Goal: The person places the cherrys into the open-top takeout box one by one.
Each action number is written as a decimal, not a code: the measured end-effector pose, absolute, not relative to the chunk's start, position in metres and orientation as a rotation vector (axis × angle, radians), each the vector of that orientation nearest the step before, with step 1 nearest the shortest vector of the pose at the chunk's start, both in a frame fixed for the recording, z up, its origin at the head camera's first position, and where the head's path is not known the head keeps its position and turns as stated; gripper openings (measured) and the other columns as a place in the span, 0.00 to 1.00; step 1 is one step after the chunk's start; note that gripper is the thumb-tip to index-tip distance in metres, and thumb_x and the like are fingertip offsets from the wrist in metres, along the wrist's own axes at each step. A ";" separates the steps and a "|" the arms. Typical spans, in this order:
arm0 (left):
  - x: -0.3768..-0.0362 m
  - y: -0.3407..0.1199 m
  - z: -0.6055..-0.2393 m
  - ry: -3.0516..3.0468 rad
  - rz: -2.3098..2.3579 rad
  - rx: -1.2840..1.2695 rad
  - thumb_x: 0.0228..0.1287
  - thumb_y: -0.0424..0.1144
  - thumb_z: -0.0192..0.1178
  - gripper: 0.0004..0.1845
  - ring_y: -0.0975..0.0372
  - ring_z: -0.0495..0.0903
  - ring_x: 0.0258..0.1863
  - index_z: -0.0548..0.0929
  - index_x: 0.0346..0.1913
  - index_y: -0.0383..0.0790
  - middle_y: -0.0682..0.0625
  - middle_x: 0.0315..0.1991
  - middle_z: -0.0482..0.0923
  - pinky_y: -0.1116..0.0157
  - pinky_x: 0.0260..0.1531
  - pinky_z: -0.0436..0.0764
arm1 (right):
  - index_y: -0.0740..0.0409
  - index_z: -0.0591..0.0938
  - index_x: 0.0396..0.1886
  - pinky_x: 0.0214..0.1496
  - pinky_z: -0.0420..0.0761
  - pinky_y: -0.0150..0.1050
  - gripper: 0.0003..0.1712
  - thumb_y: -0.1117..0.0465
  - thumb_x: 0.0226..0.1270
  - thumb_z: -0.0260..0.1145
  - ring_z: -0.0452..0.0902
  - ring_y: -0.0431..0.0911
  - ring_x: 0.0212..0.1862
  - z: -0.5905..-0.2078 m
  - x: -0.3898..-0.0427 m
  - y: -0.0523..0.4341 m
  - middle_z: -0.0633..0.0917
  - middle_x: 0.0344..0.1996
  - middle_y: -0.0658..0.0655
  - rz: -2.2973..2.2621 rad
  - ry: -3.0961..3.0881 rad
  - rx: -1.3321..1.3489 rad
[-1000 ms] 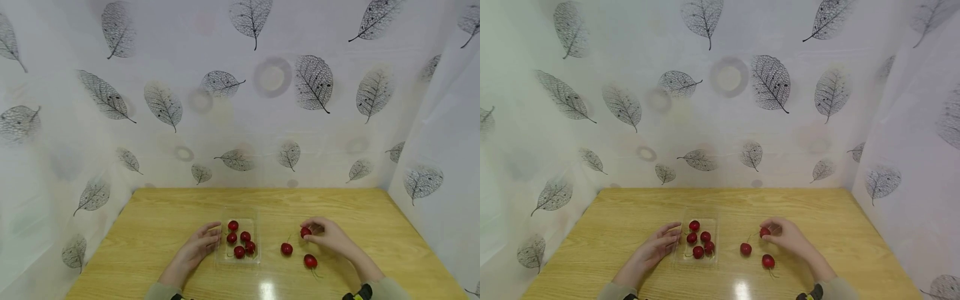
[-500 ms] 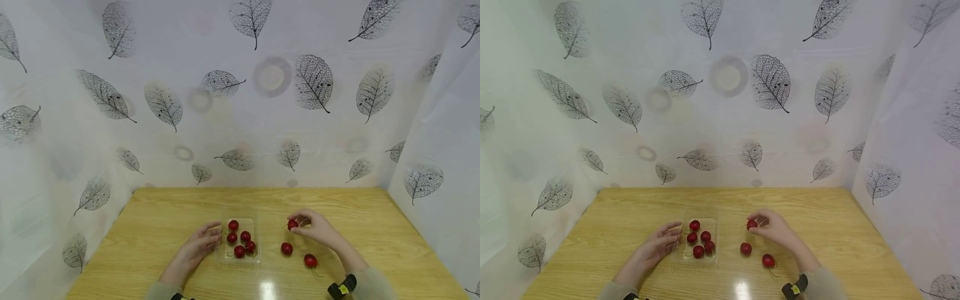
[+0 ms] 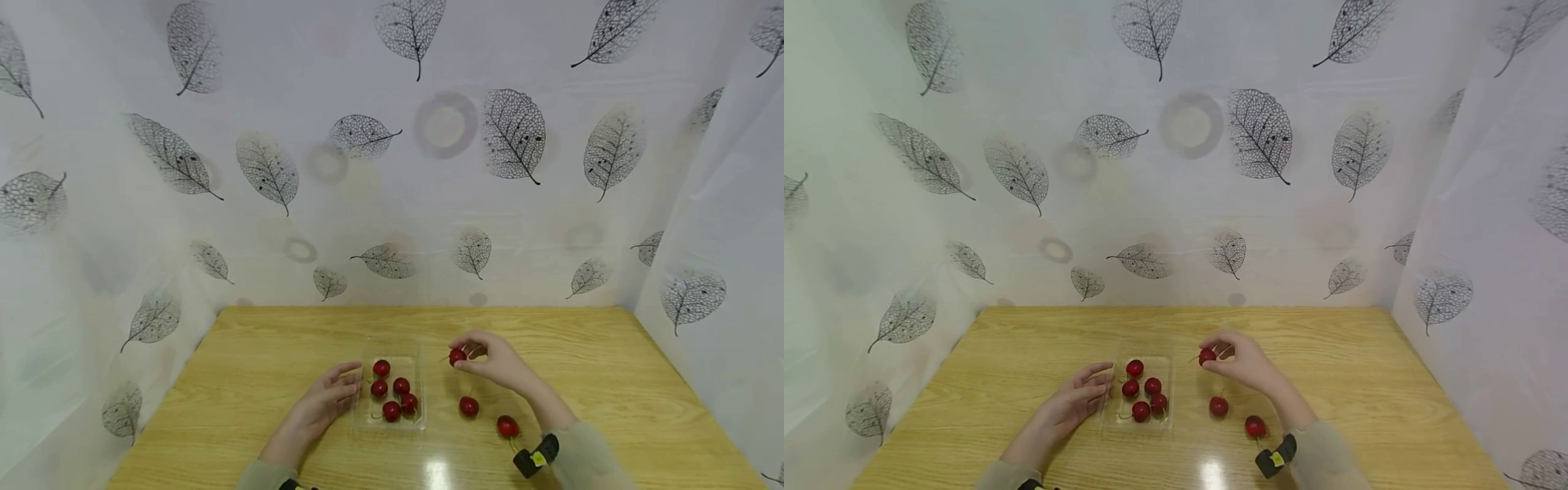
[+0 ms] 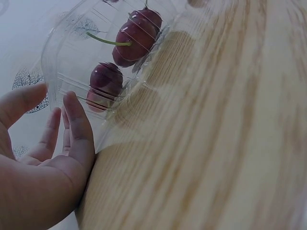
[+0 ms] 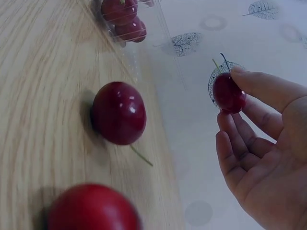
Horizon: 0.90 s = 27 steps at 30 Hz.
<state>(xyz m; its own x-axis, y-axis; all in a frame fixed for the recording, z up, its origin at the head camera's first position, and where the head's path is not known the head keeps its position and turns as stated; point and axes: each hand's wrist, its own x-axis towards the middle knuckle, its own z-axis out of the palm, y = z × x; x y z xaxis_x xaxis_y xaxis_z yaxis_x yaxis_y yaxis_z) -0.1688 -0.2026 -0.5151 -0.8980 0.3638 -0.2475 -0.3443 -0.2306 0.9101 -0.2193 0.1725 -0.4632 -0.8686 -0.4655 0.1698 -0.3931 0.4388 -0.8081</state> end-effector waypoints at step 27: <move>-0.170 -0.203 -0.516 1.601 2.155 0.010 0.77 0.28 0.56 0.31 0.68 0.81 0.50 0.62 0.79 0.32 0.54 0.55 0.78 0.70 0.53 0.82 | 0.68 0.86 0.53 0.52 0.89 0.42 0.18 0.64 0.66 0.77 0.86 0.44 0.43 -0.450 -0.231 0.117 0.90 0.45 0.64 -1.443 2.528 -1.002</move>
<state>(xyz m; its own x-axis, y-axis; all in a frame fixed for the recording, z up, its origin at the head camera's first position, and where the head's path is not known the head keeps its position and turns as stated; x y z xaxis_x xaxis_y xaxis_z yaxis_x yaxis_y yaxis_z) -0.1699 -0.2026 -0.5158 -0.8972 0.3587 -0.2575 -0.3501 -0.2225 0.9099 -0.2307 0.1173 -0.4503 -0.7861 -0.5638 0.2531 -0.5048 0.3494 -0.7894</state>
